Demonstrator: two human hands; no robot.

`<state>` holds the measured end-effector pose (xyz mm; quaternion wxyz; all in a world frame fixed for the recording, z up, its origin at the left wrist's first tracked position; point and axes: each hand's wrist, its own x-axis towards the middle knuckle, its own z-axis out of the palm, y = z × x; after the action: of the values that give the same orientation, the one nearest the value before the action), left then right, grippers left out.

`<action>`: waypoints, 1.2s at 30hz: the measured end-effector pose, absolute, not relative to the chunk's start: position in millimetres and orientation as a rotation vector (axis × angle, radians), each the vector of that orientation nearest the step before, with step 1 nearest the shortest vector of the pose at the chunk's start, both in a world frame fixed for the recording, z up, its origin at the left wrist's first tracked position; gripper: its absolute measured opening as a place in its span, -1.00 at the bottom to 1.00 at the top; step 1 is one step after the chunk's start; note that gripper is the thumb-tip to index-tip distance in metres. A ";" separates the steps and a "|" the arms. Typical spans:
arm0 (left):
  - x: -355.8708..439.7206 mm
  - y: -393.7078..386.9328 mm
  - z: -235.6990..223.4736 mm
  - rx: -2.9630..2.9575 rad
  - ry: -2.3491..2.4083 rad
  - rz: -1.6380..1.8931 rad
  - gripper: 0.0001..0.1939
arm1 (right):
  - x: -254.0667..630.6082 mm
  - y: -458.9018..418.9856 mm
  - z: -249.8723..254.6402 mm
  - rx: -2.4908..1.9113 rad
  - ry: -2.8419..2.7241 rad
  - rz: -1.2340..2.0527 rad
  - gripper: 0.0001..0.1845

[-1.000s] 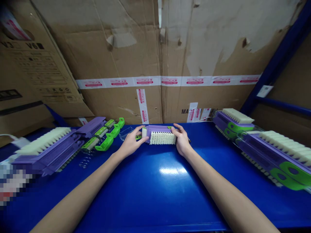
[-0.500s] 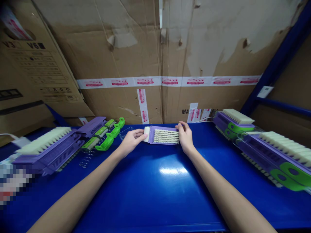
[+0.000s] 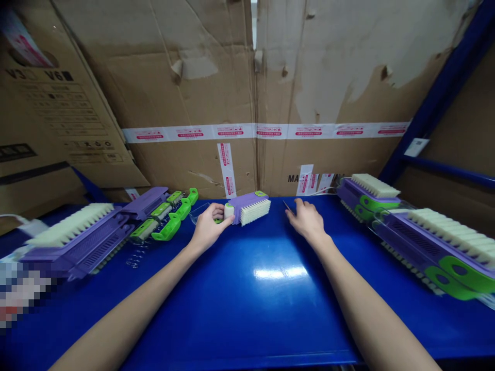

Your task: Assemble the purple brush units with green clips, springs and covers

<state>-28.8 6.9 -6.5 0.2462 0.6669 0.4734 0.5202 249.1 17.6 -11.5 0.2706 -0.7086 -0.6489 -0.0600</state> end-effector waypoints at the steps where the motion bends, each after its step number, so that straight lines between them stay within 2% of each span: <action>1: -28.2 6.4 -7.8 1.833 1.300 1.409 -0.69 | 246.8 18.0 -14.5 -1.937 -1.794 -0.137 -0.64; 5: -26.1 4.9 -12.4 1.875 1.314 1.369 -0.72 | 236.2 16.0 -14.2 -1.881 -1.791 -0.115 -0.70; 10: -25.1 7.3 -18.0 1.943 1.391 1.290 -0.63 | 220.4 -1.5 12.7 -1.367 -1.687 -0.214 -0.70; 17: -23.3 11.1 -21.4 1.913 1.385 1.369 -0.68 | 178.7 -32.7 21.7 -0.890 -2.036 -0.086 -0.71; 26: -20.7 9.8 -20.7 1.937 1.315 1.387 -0.74 | 168.7 -35.1 12.6 -0.906 -2.101 -0.073 -0.73; 36: -18.2 11.6 -19.2 1.870 1.305 1.392 -0.81 | 153.9 -49.9 14.1 -1.157 -2.205 -0.125 -0.79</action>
<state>-18.2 11.6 -19.2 0.2326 0.6808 0.4751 0.5066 153.9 -49.9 14.1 0.3185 -0.4400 -0.8383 -0.0475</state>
